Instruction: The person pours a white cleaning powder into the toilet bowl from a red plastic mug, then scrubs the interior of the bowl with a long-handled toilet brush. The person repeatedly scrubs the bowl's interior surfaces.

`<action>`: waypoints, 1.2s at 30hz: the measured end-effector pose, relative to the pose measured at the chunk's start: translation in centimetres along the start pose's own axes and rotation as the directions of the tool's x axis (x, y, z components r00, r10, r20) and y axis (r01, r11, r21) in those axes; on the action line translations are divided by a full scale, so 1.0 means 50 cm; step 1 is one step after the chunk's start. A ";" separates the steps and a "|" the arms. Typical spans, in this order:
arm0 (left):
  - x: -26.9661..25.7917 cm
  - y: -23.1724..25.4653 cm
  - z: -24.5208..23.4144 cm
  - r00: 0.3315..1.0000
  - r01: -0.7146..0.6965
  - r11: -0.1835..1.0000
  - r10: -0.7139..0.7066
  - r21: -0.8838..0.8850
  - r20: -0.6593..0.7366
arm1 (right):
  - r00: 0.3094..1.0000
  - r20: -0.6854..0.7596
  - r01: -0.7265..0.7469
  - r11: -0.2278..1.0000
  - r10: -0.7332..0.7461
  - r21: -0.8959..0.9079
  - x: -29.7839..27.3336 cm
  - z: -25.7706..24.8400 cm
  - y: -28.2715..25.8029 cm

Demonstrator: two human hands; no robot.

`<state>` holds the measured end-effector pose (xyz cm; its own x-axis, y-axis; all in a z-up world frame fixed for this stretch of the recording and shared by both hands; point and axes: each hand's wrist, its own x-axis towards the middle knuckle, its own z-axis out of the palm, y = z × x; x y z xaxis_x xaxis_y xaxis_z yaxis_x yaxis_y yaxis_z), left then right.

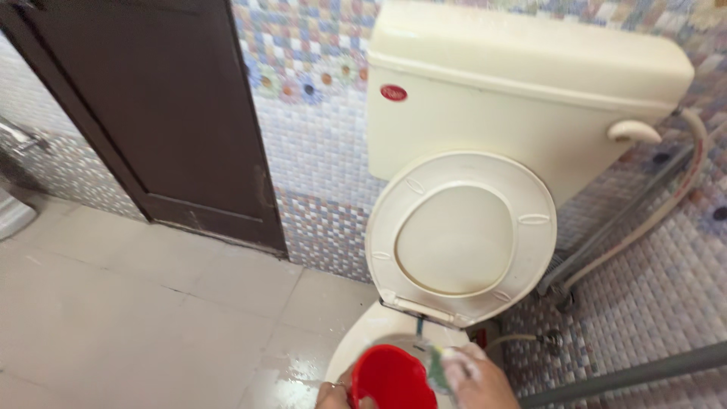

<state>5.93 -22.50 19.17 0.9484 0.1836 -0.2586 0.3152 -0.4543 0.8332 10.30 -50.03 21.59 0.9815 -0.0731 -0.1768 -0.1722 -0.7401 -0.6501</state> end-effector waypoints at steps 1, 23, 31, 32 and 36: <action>0.004 0.007 -0.007 0.997 -0.064 0.998 0.065 0.012 -0.031 | 1.000 0.018 -0.013 0.999 0.013 0.032 -0.010 -0.001 -0.076; 0.104 0.655 -0.285 0.958 -0.147 0.893 0.022 -0.426 -0.285 | 0.359 0.030 0.722 0.257 -0.933 -0.642 0.183 -0.469 -0.420; 0.195 0.714 -0.139 0.928 -0.242 0.954 0.173 -0.179 -0.331 | 0.587 -0.302 0.394 0.591 -0.751 -0.704 0.234 -0.775 -0.702; 0.208 0.703 -0.116 0.942 -0.214 0.963 0.159 -0.164 -0.296 | 0.602 -0.320 0.368 0.610 -0.732 -0.701 0.253 -0.789 -0.713; 0.258 0.654 -0.067 0.972 -0.183 0.983 0.177 -0.022 -0.156 | 0.674 -0.391 0.354 0.739 -0.627 -0.574 0.330 -0.819 -0.724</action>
<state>28.35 -32.06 44.71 0.9720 0.2334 -0.0274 0.1353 -0.4608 0.8772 36.16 -51.82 72.49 0.8019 0.1530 0.5776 0.2677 -0.9562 -0.1184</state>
